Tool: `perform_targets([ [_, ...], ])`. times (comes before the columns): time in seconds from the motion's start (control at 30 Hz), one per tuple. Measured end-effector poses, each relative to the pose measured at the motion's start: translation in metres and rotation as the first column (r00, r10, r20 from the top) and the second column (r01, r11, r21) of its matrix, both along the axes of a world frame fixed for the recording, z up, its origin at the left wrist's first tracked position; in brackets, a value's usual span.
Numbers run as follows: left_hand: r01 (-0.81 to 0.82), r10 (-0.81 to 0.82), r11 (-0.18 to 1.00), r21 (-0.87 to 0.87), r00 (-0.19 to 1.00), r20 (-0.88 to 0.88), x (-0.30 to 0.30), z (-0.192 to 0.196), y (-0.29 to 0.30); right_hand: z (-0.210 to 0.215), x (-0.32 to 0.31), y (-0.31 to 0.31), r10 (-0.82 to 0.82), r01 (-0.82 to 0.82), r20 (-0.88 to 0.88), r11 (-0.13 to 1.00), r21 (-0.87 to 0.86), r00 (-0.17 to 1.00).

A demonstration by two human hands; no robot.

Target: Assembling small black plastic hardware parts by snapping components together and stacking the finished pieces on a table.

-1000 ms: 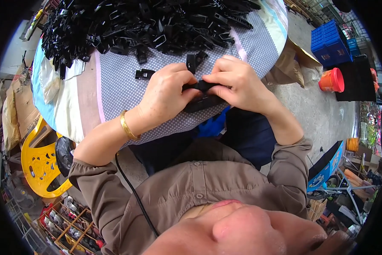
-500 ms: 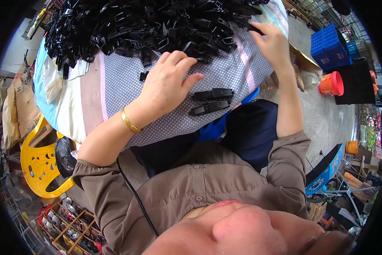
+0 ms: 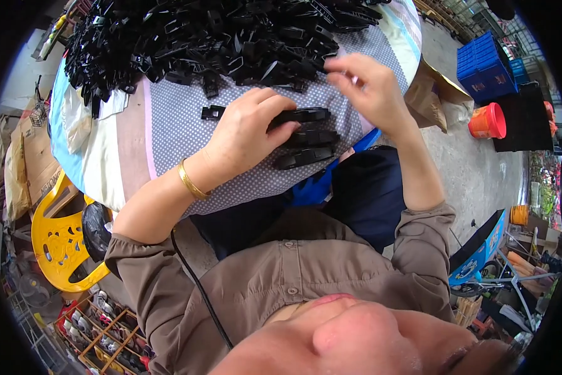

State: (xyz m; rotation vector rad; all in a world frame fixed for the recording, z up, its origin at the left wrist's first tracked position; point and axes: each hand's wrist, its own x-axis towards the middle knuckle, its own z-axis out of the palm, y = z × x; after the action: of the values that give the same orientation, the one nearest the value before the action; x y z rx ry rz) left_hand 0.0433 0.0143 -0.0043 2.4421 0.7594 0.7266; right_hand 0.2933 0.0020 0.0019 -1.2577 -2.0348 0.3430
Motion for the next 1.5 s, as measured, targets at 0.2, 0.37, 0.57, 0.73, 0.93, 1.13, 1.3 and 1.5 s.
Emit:
perform_targets([
  [0.2, -0.041, 0.043, 0.998, 0.038, 0.999, -0.033, -0.003, 0.002, 0.0, -0.019, 0.009, 0.022, -0.064, -0.004, 0.218, 0.955, 0.296, 0.974],
  [0.37, -0.12, 0.121, 0.993, 0.017, 0.985, -0.121, -0.001, 0.011, -0.006, -0.005, -0.004, 0.0, -0.08, 0.081, -0.029, 0.996, 0.033, 0.996],
  [0.57, -0.188, 0.157, 0.951, -0.247, 0.978, -0.139, -0.004, 0.023, -0.001, -0.008, -0.01, -0.014, 0.274, -0.297, -0.13, 0.933, -0.204, 0.953],
  [0.73, -0.092, 0.07, 0.98, -0.175, 0.989, -0.127, -0.013, 0.017, 0.008, 0.003, -0.011, -0.025, 0.381, -0.382, -0.05, 0.898, -0.218, 0.923],
  [0.93, -0.093, 0.127, 0.97, 0.225, 0.982, -0.139, -0.007, 0.013, 0.004, 0.019, -0.004, -0.027, 0.332, -0.335, -0.05, 0.918, -0.214, 0.942],
  [1.13, -0.068, 0.076, 0.992, 0.103, 0.994, -0.081, -0.001, 0.005, -0.001, -0.004, -0.022, -0.022, 0.188, -0.188, -0.016, 0.982, -0.003, 0.982],
  [1.3, -0.132, 0.12, 0.986, -0.101, 0.986, -0.117, -0.011, 0.012, 0.004, 0.003, -0.012, -0.022, 0.2, -0.203, 0.069, 0.979, 0.034, 0.977],
  [1.5, -0.052, 0.051, 0.993, -0.109, 0.999, -0.017, -0.005, 0.006, 0.007, -0.006, -0.021, -0.013, 0.271, -0.273, 0.044, 0.962, 0.023, 0.961],
])
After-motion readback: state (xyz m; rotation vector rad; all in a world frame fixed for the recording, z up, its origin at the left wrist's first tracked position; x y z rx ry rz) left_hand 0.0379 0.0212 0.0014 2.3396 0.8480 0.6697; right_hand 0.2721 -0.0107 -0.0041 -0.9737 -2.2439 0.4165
